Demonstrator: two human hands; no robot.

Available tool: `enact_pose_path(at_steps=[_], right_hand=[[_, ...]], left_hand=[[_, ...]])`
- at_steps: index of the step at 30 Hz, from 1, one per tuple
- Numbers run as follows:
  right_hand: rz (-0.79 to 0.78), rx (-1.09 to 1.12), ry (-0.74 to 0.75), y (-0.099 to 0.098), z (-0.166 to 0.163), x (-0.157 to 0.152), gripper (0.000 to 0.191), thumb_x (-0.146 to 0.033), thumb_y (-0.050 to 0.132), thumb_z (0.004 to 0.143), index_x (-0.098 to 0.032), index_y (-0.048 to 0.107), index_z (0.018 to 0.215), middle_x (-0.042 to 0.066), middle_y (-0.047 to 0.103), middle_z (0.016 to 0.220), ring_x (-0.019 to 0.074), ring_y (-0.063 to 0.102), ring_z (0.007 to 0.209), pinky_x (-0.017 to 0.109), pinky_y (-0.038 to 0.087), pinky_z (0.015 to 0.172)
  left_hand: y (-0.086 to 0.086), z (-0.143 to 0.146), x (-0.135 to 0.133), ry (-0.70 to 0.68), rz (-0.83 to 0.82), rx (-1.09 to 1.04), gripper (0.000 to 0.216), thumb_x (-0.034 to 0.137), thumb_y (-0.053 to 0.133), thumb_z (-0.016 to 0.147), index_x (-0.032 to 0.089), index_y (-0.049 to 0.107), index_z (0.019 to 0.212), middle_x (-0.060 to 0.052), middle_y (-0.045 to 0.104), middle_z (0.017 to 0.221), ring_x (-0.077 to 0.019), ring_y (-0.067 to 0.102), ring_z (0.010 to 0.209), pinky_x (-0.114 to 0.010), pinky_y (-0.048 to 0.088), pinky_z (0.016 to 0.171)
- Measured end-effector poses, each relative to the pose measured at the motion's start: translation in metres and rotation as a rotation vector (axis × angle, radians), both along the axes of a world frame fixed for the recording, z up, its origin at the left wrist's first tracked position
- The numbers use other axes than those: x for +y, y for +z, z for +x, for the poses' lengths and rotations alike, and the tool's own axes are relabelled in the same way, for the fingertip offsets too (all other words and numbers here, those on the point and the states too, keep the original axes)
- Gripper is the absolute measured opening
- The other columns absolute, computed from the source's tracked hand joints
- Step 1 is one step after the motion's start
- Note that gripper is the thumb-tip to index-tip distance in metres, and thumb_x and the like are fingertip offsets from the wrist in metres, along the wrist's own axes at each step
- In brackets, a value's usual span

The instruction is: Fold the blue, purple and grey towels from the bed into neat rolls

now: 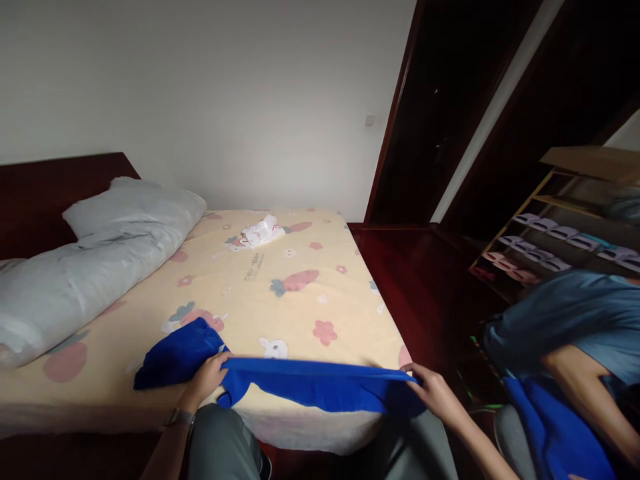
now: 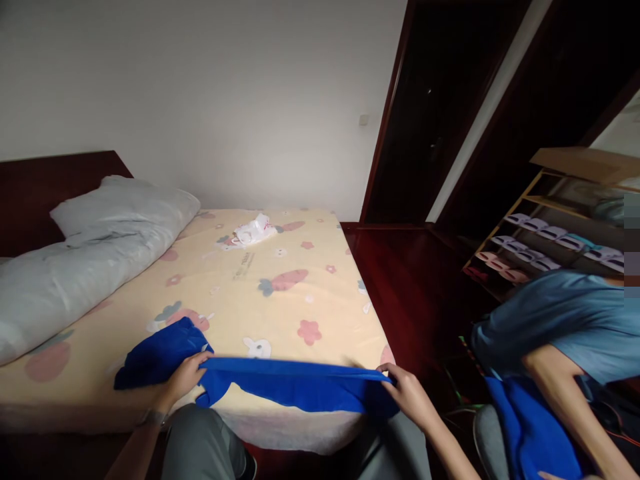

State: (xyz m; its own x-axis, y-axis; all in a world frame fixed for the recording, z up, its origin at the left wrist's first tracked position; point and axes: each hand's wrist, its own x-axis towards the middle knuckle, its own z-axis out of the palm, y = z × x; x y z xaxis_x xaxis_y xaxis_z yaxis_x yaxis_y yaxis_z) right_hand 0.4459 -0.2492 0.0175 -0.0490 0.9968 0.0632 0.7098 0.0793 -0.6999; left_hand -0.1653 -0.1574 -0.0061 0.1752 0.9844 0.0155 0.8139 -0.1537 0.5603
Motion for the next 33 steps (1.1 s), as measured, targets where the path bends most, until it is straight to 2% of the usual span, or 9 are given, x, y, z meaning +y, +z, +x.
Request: enact_pose_path(at_steps=[5,9,15,18,20,23,29,31,33], right_hand=[[0.083,0.042,-0.009,0.059,0.023,0.025,0.029,-0.043,0.054,0.087,-0.020,0.070,0.094,0.008,0.074,0.099,0.0242,0.068,0.091,0.031,0.052,0.084],[0.189,0.021,-0.085,0.091,0.035,0.080,0.034,-0.045,0.052,0.088,-0.017,0.070,0.098,0.008,0.074,0.097,0.0230,0.068,0.087,0.031,0.051,0.080],[0.507,-0.096,-0.206,0.129,0.034,0.169,0.030,-0.038,0.053,0.088,-0.020,0.073,0.100,0.007,0.070,0.094,0.0229,0.066,0.087,0.035,0.050,0.083],[0.612,-0.082,-0.227,0.137,0.031,0.182,0.027,-0.035,0.053,0.089,-0.024,0.073,0.103,0.006,0.067,0.095,0.0218,0.064,0.086,0.034,0.050,0.082],[0.638,-0.058,-0.212,0.130,0.032,0.178,0.025,-0.034,0.054,0.089,-0.024,0.072,0.104,0.006,0.066,0.097,0.0215,0.063,0.088,0.034,0.050,0.083],[0.615,-0.031,-0.189,0.094,0.037,0.162,0.021,-0.034,0.055,0.088,-0.023,0.069,0.100,0.006,0.065,0.099,0.0216,0.062,0.088,0.034,0.049,0.082],[0.352,-0.133,-0.160,-0.038,0.040,0.103,0.015,-0.024,0.051,0.081,-0.021,0.065,0.084,0.008,0.062,0.091,0.0245,0.060,0.089,0.037,0.047,0.083],[0.227,-0.199,-0.187,-0.077,0.038,0.079,0.018,-0.017,0.047,0.078,-0.020,0.065,0.083,0.009,0.061,0.093,0.0237,0.059,0.087,0.035,0.047,0.082],[0.135,-0.278,-0.207,-0.102,0.037,0.057,0.023,-0.014,0.046,0.077,-0.020,0.066,0.086,0.009,0.062,0.096,0.0231,0.059,0.086,0.033,0.046,0.080]], left_hand=[[0.027,-0.018,0.031,0.117,0.188,-0.027,0.034,0.036,0.048,0.084,0.021,0.070,0.105,-0.008,0.075,0.110,-0.0250,0.069,0.106,-0.033,0.052,0.096],[0.074,-0.021,0.073,0.148,0.293,0.047,0.038,0.047,0.047,0.090,0.020,0.070,0.105,-0.008,0.075,0.111,-0.0261,0.068,0.109,-0.035,0.049,0.101],[0.160,0.001,0.125,0.317,0.571,0.121,0.038,0.035,0.042,0.096,0.020,0.066,0.121,-0.010,0.071,0.120,-0.0252,0.067,0.109,-0.036,0.049,0.100],[0.173,0.006,0.124,0.333,0.766,0.035,0.040,0.032,0.039,0.098,0.017,0.063,0.126,-0.011,0.068,0.125,-0.0240,0.062,0.116,-0.037,0.045,0.106],[0.159,0.004,0.115,0.319,0.809,-0.011,0.041,0.032,0.039,0.097,0.016,0.063,0.127,-0.011,0.067,0.126,-0.0238,0.061,0.119,-0.038,0.044,0.108],[0.108,-0.003,0.094,0.271,0.749,-0.035,0.042,0.031,0.039,0.096,0.016,0.063,0.127,-0.012,0.067,0.126,-0.0246,0.060,0.120,-0.041,0.044,0.109],[-0.039,0.000,0.032,0.172,0.465,0.000,0.047,0.025,0.034,0.093,0.018,0.063,0.129,-0.009,0.064,0.133,-0.0231,0.057,0.126,-0.040,0.047,0.109],[-0.076,0.002,0.012,0.124,0.396,0.072,0.048,0.020,0.035,0.090,0.021,0.065,0.128,-0.008,0.064,0.134,-0.0223,0.059,0.125,-0.039,0.049,0.107],[-0.097,0.001,-0.003,0.067,0.357,0.160,0.051,0.015,0.035,0.087,0.023,0.067,0.126,-0.006,0.065,0.132,-0.0215,0.061,0.123,-0.038,0.050,0.106]])
